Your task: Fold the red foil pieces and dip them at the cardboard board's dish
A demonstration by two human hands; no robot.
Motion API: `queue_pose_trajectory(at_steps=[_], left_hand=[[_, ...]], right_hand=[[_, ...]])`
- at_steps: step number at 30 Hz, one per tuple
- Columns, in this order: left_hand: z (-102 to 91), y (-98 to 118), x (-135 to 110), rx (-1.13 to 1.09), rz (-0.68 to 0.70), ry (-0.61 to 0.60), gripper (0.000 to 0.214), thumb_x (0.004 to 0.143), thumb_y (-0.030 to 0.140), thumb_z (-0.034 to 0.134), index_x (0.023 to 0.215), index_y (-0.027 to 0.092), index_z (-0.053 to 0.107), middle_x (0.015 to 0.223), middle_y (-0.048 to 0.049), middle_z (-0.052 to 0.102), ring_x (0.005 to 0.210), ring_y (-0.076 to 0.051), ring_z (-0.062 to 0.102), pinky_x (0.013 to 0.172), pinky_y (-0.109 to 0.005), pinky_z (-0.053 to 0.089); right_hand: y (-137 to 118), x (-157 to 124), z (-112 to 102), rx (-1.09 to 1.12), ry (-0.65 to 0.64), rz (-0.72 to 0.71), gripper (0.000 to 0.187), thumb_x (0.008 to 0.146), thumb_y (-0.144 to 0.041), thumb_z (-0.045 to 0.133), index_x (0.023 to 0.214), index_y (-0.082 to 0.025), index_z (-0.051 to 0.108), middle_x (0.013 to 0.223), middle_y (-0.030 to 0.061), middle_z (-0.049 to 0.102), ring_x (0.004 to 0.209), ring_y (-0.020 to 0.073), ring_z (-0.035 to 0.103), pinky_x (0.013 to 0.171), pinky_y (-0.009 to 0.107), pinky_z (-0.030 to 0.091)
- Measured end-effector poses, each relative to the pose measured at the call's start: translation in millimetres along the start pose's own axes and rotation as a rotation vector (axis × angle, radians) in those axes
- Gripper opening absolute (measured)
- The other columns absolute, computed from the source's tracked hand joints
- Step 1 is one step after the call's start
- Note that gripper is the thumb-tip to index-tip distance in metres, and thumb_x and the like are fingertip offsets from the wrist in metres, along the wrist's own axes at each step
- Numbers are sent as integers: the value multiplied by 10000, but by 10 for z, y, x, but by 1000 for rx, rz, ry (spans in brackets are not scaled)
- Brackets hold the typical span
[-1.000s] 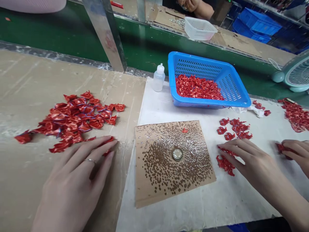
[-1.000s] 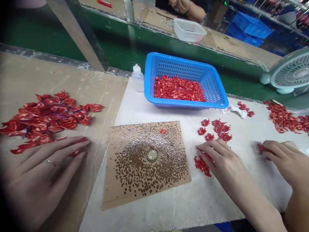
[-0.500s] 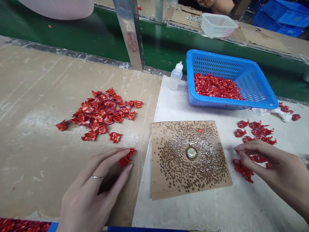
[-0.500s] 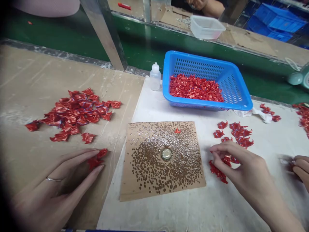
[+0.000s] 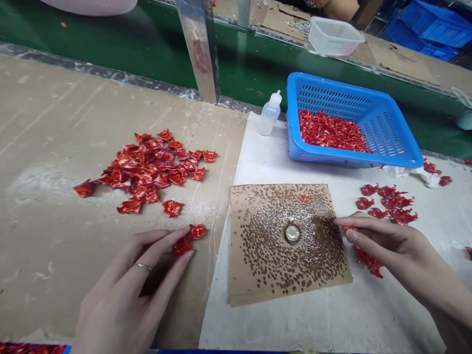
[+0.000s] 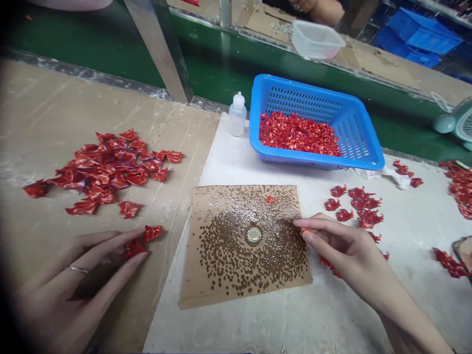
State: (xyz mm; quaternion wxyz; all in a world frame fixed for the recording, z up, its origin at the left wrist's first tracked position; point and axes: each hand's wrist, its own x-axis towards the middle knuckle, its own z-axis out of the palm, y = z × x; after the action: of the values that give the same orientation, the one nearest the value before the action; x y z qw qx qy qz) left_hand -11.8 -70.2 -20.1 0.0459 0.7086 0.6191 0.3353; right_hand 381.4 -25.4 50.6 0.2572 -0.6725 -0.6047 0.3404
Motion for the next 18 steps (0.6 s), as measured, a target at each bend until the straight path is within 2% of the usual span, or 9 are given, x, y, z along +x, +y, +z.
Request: queue_pose_trajectory(at_steps=[3, 5, 9, 13, 16, 18], left_hand=[[-11, 3, 25, 4, -19, -12, 274, 967, 394, 734, 1234, 338, 751, 1144, 20, 748, 916, -166, 754, 827, -270, 571], [-24, -7, 30, -6, -47, -4, 216, 949, 374, 754, 1160, 331, 769, 1122, 26, 758, 919, -171, 764, 903, -282, 585], [-49, -58, -37, -61, -110, 17, 149, 855, 328, 843, 981, 308, 765, 1019, 56, 795, 915, -178, 796, 998, -277, 609], [-60, -62, -113, -111, -163, -1, 176, 847, 329, 854, 1001, 302, 773, 1018, 55, 808, 932, -165, 797, 996, -228, 605], [-57, -27, -123, -116, -106, -15, 170, 933, 351, 770, 1101, 333, 780, 1074, 65, 798, 966, -122, 769, 1064, -190, 556], [-65, -7, -128, -82, -65, -32, 202, 983, 322, 710, 1174, 351, 768, 1156, 62, 778, 1032, -105, 750, 1122, -197, 520]], right_hand=[[-45, 1, 38, 177, -47, 130, 275, 789, -600, 889, 902, -349, 899, 851, 77, 833, 689, 209, 781, 591, 230, 640], [-78, 7, 57, 316, -116, 197, 275, 796, -604, 906, 884, -344, 892, 766, 62, 802, 660, 180, 768, 597, 196, 624], [-152, 15, 99, 495, -249, 239, 210, 793, -551, 937, 836, -356, 874, 712, 38, 781, 633, 160, 762, 593, 177, 611], [-179, 24, 127, 425, -252, 195, 181, 796, -505, 938, 837, -339, 876, 728, 35, 786, 653, 147, 758, 614, 156, 606], [-172, 56, 99, 288, -197, 110, 173, 837, -503, 893, 855, -331, 887, 816, 56, 821, 739, 160, 784, 693, 164, 629], [-176, 83, 65, 238, -166, 63, 169, 847, -504, 871, 850, -337, 890, 772, 46, 809, 685, 147, 770, 648, 144, 619]])
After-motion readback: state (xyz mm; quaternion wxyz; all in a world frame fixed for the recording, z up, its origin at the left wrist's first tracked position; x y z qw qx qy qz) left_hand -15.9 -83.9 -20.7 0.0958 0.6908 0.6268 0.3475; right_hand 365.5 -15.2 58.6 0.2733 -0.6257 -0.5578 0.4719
